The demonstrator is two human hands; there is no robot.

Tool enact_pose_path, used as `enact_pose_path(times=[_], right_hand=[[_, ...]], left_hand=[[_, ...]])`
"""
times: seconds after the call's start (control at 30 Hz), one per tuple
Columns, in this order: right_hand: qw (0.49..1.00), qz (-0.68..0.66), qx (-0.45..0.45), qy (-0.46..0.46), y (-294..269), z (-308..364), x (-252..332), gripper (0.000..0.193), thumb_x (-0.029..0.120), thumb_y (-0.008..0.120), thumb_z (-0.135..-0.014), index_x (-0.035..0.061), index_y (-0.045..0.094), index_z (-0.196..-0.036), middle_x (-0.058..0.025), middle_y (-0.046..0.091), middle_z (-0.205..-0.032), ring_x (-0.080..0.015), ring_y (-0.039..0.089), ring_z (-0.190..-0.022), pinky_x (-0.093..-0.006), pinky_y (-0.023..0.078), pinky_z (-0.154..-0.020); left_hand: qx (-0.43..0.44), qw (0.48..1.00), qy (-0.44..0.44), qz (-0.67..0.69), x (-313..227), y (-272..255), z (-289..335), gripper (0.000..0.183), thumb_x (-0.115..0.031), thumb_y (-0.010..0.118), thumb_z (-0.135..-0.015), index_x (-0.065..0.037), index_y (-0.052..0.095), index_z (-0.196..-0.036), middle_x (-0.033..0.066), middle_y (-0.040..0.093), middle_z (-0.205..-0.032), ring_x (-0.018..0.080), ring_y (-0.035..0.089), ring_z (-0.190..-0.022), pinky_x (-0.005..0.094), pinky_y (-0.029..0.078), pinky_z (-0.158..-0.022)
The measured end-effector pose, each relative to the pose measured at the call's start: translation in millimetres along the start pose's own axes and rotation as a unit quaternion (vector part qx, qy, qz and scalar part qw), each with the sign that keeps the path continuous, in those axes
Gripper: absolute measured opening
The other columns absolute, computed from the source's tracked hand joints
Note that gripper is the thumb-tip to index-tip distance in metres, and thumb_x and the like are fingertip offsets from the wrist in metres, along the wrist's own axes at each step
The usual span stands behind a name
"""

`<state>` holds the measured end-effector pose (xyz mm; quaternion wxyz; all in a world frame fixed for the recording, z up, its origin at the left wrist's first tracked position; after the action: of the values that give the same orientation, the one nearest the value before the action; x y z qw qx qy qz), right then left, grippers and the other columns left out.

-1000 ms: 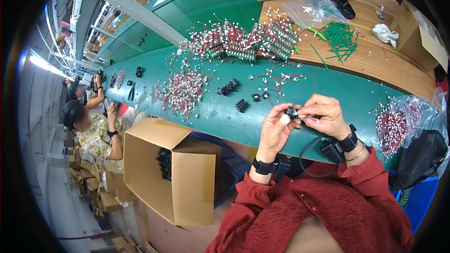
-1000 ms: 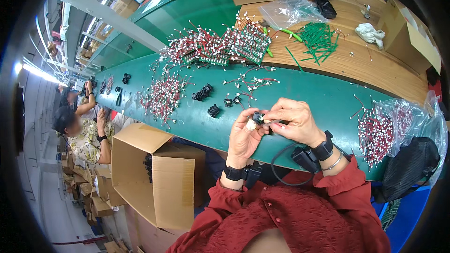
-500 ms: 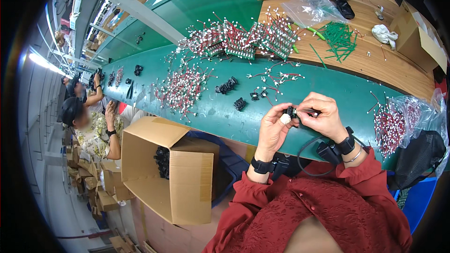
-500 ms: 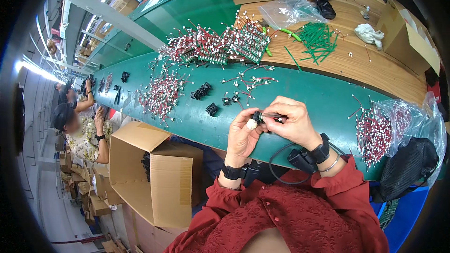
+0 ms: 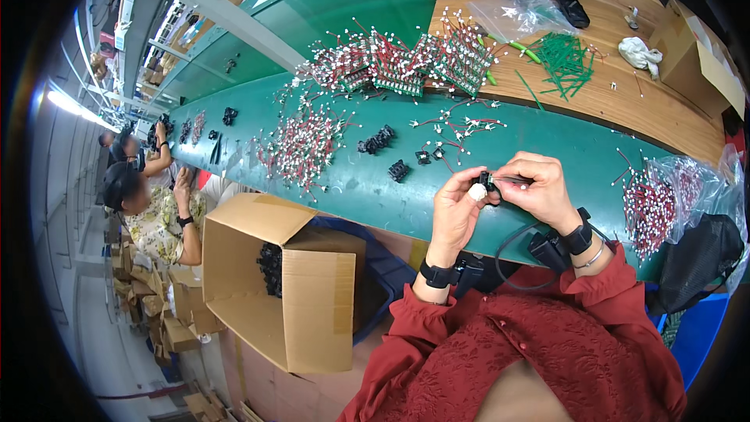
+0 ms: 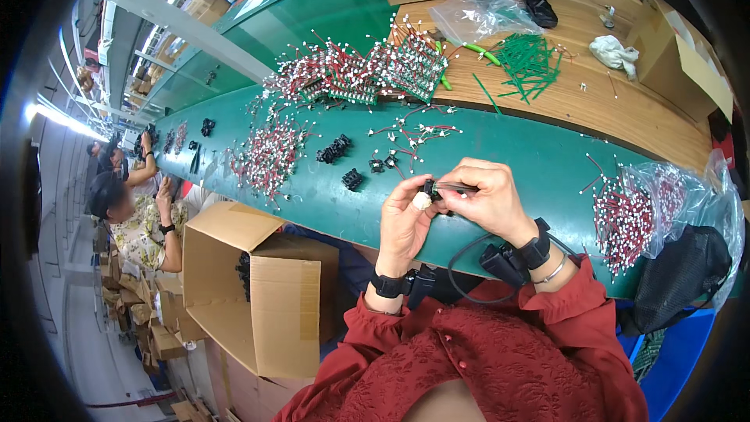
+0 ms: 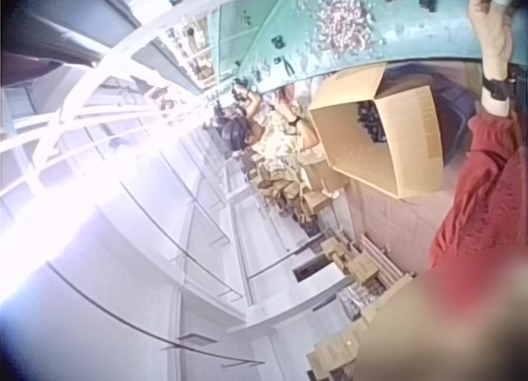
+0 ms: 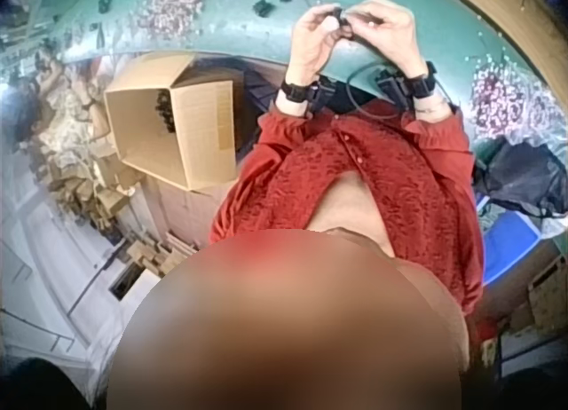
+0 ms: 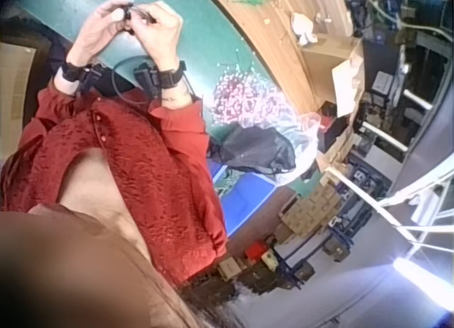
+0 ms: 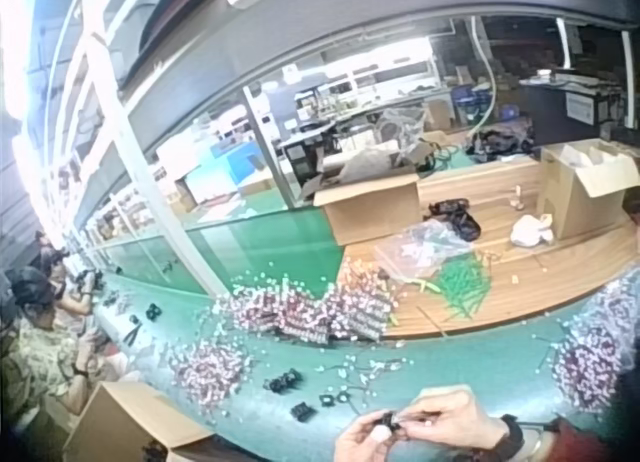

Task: The person assembles small electronic components at a workstation, inserting wires into black plastic housings and securing them with a tool. Completed units are placed into a cardboard box. The person handles wires, connectors, and housings throughout the task.

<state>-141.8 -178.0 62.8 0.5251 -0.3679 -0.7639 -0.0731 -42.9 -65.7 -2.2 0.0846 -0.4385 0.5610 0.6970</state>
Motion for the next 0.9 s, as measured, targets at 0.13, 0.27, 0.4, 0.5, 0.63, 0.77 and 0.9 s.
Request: enact_pose_path(times=[0.13,0.27,0.4,0.5,0.63,0.77,0.9], right_hand=[[1.000,0.006,-0.001,0.019,1.3,2.0,0.8,0.010,0.002,0.069,-0.070,-0.0002,0.066,-0.079,-0.0065,0.060,-0.069,-0.0135,0.060,-0.060,-0.0248,0.045,-0.051],[0.999,-0.014,-0.007,0.043,1.9,1.1,-2.7,0.010,0.002,0.069,-0.070,-0.0007,0.064,-0.078,-0.0055,0.059,-0.068,-0.0113,0.059,-0.059,-0.0243,0.045,-0.051],[0.998,-0.022,-0.005,0.050,4.2,2.6,-5.6,0.010,0.002,0.071,-0.071,-0.0010,0.062,-0.074,-0.0041,0.058,-0.067,-0.0089,0.057,-0.060,-0.0241,0.044,-0.051],[0.991,-0.100,-0.003,0.087,8.7,3.8,-8.6,0.010,0.002,0.071,-0.072,-0.0007,0.061,-0.074,-0.0032,0.058,-0.067,-0.0081,0.054,-0.059,-0.0239,0.043,-0.050],[0.997,-0.048,-0.007,0.057,9.1,5.2,-7.0,0.010,0.000,0.070,-0.073,-0.0006,0.060,-0.073,-0.0031,0.058,-0.067,-0.0077,0.055,-0.059,-0.0227,0.044,-0.052],[0.983,-0.137,-0.014,0.118,14.0,8.1,-15.2,0.007,-0.001,0.067,-0.077,-0.0012,0.060,-0.075,-0.0029,0.059,-0.069,-0.0082,0.056,-0.057,-0.0215,0.045,-0.052],[0.920,-0.318,-0.047,0.222,21.4,10.7,-29.7,0.007,0.003,0.064,-0.082,-0.0015,0.061,-0.077,-0.0034,0.061,-0.072,-0.0064,0.050,-0.052,-0.0202,0.041,-0.049]], left_hand=[[-0.004,1.000,0.007,-0.020,0.7,0.0,0.4,0.028,0.000,0.057,-0.089,0.001,0.056,-0.116,0.0108,0.063,-0.097,0.0195,0.063,-0.084,0.0322,0.053,-0.076],[-0.002,0.998,0.026,-0.052,0.3,0.7,1.3,0.029,0.000,0.058,-0.088,0.002,0.056,-0.117,0.0121,0.064,-0.097,0.0192,0.063,-0.083,0.0316,0.054,-0.075],[-0.013,0.997,0.040,-0.068,0.1,0.8,3.0,0.029,0.000,0.059,-0.088,0.003,0.056,-0.117,0.0124,0.064,-0.097,0.0189,0.063,-0.081,0.0312,0.054,-0.075],[-0.015,0.996,0.056,-0.065,-2.5,0.3,4.8,0.030,0.000,0.059,-0.087,0.003,0.056,-0.117,0.0123,0.064,-0.097,0.0187,0.064,-0.081,0.0310,0.054,-0.075],[-0.013,0.994,0.062,-0.087,-3.2,-0.7,4.6,0.030,0.002,0.059,-0.087,0.004,0.057,-0.117,0.0125,0.064,-0.096,0.0185,0.064,-0.079,0.0307,0.054,-0.075],[-0.021,0.994,0.061,-0.086,-1.9,-2.5,5.4,0.030,0.002,0.059,-0.086,0.004,0.057,-0.116,0.0131,0.064,-0.097,0.0193,0.064,-0.080,0.0310,0.054,-0.074],[-0.013,0.995,0.046,-0.088,-0.3,-3.2,4.4,0.032,0.002,0.060,-0.086,0.004,0.056,-0.117,0.0133,0.064,-0.098,0.0210,0.065,-0.083,0.0327,0.055,-0.074]])
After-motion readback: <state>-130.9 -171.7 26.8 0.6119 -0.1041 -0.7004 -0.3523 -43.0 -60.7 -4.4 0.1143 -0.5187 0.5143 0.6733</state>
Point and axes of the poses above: each hand's wrist, its own z-axis away from the middle knuckle, its own y-axis out of the palm, x = y × z, the point moved 4 cm from there along -z, towards the middle knuckle
